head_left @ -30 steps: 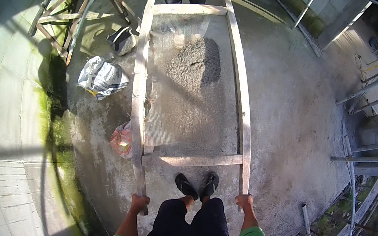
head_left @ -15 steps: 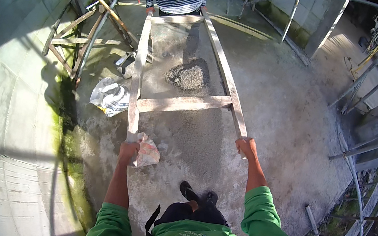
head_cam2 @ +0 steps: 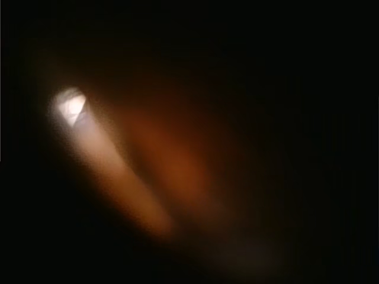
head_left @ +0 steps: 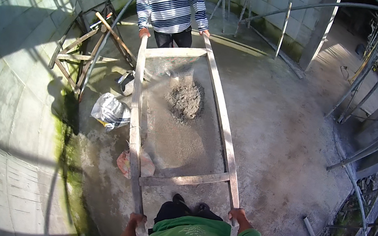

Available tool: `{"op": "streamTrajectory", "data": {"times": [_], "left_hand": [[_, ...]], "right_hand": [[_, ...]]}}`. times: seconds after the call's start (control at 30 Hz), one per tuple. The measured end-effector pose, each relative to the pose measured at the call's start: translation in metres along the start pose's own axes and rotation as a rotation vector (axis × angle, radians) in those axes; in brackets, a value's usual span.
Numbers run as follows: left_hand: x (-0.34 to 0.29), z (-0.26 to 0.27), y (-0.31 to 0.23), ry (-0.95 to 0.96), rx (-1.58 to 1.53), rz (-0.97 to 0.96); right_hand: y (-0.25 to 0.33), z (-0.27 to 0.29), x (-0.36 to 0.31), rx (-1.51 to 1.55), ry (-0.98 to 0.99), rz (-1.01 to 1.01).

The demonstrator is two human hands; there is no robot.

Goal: The person pours aggregate from a sack onto a wooden sieve and shakes it with a coworker to separate fine material. The process is repeated multiple times with additional aggregate poured onto the sieve.

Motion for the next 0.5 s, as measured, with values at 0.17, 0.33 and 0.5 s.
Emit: {"op": "streamTrajectory", "data": {"times": [0.17, 0.33, 0.5], "left_hand": [[0.018, 0.115, -0.157, -0.226, -0.24, -0.509], [-0.048, 0.152, -0.261, -0.16, -0.311, -0.631], [-0.032, 0.038, -0.135, -0.242, -0.411, -0.306]], "right_hand": [[0.182, 0.142, -0.033, 0.205, -0.229, 0.172], [0.267, 0.217, -0.131, 0.237, -0.337, 0.236], [0.127, 0.115, -0.07, 0.303, -0.304, 0.222]]}}
Point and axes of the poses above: each hand's wrist, its own x-axis towards the middle knuckle, its own z-axis out of the back of the hand, y = z × x, the point moved 4 cm from there along x, towards the middle knuckle, and after that the axes turned 13 degrees about y, right-handed, at the moved point
